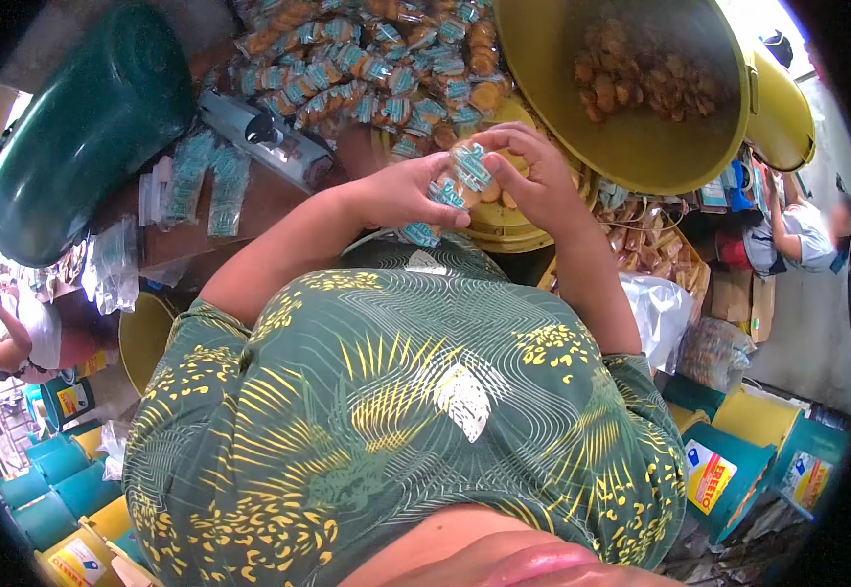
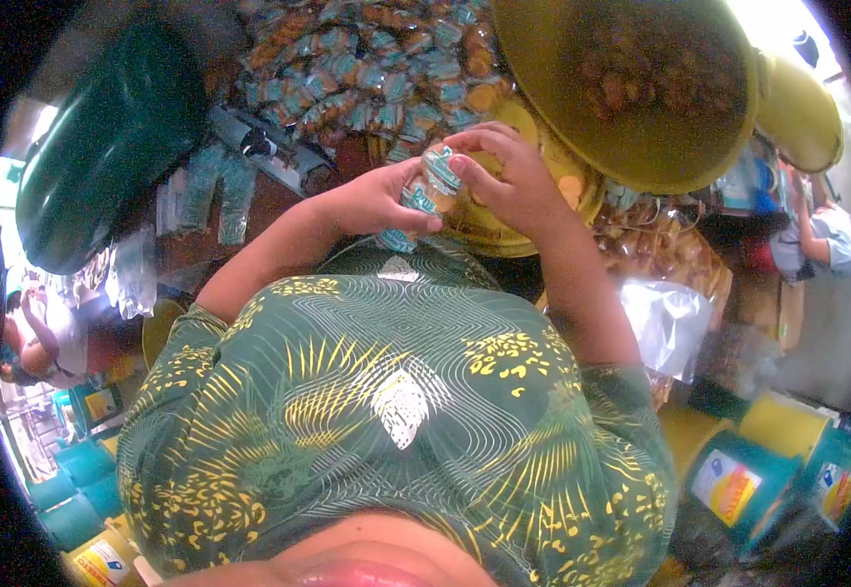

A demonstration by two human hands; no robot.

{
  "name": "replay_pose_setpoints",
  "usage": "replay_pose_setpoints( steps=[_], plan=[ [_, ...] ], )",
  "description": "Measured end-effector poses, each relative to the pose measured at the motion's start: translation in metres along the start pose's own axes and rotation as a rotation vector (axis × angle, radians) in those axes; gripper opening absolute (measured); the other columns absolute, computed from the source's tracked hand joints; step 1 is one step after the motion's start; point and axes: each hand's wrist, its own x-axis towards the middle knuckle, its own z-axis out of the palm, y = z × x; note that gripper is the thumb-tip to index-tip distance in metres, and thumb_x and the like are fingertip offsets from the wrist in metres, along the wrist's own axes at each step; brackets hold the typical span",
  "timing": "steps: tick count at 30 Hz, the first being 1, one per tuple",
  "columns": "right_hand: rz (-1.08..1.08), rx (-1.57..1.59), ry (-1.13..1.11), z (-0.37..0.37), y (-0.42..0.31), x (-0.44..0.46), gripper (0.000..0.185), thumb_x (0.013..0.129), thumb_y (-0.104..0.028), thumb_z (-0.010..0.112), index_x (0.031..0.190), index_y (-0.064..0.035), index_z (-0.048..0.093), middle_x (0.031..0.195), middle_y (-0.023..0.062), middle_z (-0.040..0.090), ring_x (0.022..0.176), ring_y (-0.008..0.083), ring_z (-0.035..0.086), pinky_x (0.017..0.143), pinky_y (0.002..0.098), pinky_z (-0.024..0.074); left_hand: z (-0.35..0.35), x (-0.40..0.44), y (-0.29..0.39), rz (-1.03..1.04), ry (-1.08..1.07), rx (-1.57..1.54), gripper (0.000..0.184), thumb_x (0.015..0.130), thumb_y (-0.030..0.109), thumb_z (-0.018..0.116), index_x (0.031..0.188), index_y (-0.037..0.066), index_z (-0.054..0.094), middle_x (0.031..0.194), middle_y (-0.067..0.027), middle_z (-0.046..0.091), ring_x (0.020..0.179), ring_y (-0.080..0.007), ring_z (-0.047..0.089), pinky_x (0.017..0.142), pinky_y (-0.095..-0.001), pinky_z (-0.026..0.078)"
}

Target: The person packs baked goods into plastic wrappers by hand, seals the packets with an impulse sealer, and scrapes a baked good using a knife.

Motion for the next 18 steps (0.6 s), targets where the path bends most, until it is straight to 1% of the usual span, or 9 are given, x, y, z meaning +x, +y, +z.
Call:
replay_pose_setpoints(
  steps=[1, 4, 7, 10, 13, 16, 18],
  plan=[
    [0.107, 0.043, -0.042, 0.021, 0.003, 0.018, 0.033, 0.091, -0.027, 0.066, 0.113, -0.0014, 0.066, 0.11, 0.0128, 0.064, 0.102, 0.0231, 0.06, 0.092, 0.0343, 0.047, -0.022, -0.014, -0.003, -0.043, -0.001, 0.05, 0.074, 0.079, 0.022, 0.082, 0.139, 0.003, 0.041, 0.12, -0.0039, 0.057, 0.108, -0.0123, 0.053, 0.093, -0.0293, 0.045],
    [0.33, 0.231, -0.103, 0.027, 0.006, 0.013, 0.034, 0.091, -0.029, 0.067, 0.109, -0.0005, 0.066, 0.107, 0.0144, 0.064, 0.104, 0.026, 0.059, 0.094, 0.0364, 0.0456, -0.021, -0.014, -0.006, 0.054, 0.004, 0.16, 0.075, 0.079, 0.023, 0.082, 0.139, 0.002, 0.041, 0.118, -0.0051, 0.058, 0.107, -0.0135, 0.054, 0.093, -0.0299, 0.046],
    [0.021, -0.008, -0.06, 0.029, -0.002, 0.013, 0.032, 0.088, -0.026, 0.069, 0.107, 0.0001, 0.067, 0.098, 0.0128, 0.066, 0.099, 0.0271, 0.061, 0.091, 0.0367, 0.0471, -0.019, -0.018, -0.001, 0.021, 0.032, 0.118, 0.073, 0.08, 0.021, 0.081, 0.138, 0.003, 0.041, 0.118, -0.0052, 0.058, 0.107, -0.0127, 0.054, 0.093, -0.03, 0.046],
    [-0.179, -0.38, 0.162, 0.038, -0.031, 0.013, 0.028, 0.087, -0.024, 0.07, 0.101, 0.0005, 0.067, 0.093, 0.0135, 0.066, 0.094, 0.0289, 0.063, 0.088, 0.0374, 0.0479, -0.016, -0.023, 0.007, -0.092, 0.049, -0.18, 0.07, 0.081, 0.021, 0.08, 0.137, 0.004, 0.041, 0.115, -0.0034, 0.059, 0.104, -0.011, 0.056, 0.09, -0.0288, 0.047],
    [-0.169, -0.372, 0.208, 0.044, -0.023, 0.008, 0.025, 0.086, -0.022, 0.069, 0.098, -0.0007, 0.066, 0.094, 0.0154, 0.066, 0.092, 0.0315, 0.063, 0.087, 0.0384, 0.0483, -0.014, -0.017, -0.003, 0.014, 0.036, -0.244, 0.067, 0.082, 0.021, 0.078, 0.136, 0.005, 0.042, 0.111, -0.0036, 0.062, 0.097, -0.0109, 0.06, 0.085, -0.0285, 0.049],
    [-0.083, -0.259, 0.206, 0.041, -0.021, 0.005, 0.022, 0.089, -0.022, 0.065, 0.096, -0.0017, 0.064, 0.096, 0.016, 0.065, 0.094, 0.0343, 0.062, 0.085, 0.04, 0.0482, -0.009, -0.022, 0.0, -0.082, -0.012, -0.359, 0.064, 0.082, 0.02, 0.078, 0.134, 0.006, 0.044, 0.107, -0.005, 0.064, 0.088, -0.0135, 0.064, 0.081, -0.0296, 0.052],
    [0.022, -0.252, 0.273, 0.03, -0.023, 0.002, 0.021, 0.091, -0.022, 0.062, 0.098, -0.0021, 0.065, 0.096, 0.0165, 0.065, 0.095, 0.036, 0.062, 0.085, 0.0414, 0.048, -0.01, -0.023, 0.001, -0.097, -0.054, -0.335, 0.06, 0.083, 0.018, 0.076, 0.133, 0.005, 0.045, 0.108, -0.0061, 0.065, 0.087, -0.0149, 0.065, 0.081, -0.0312, 0.052]
  ],
)
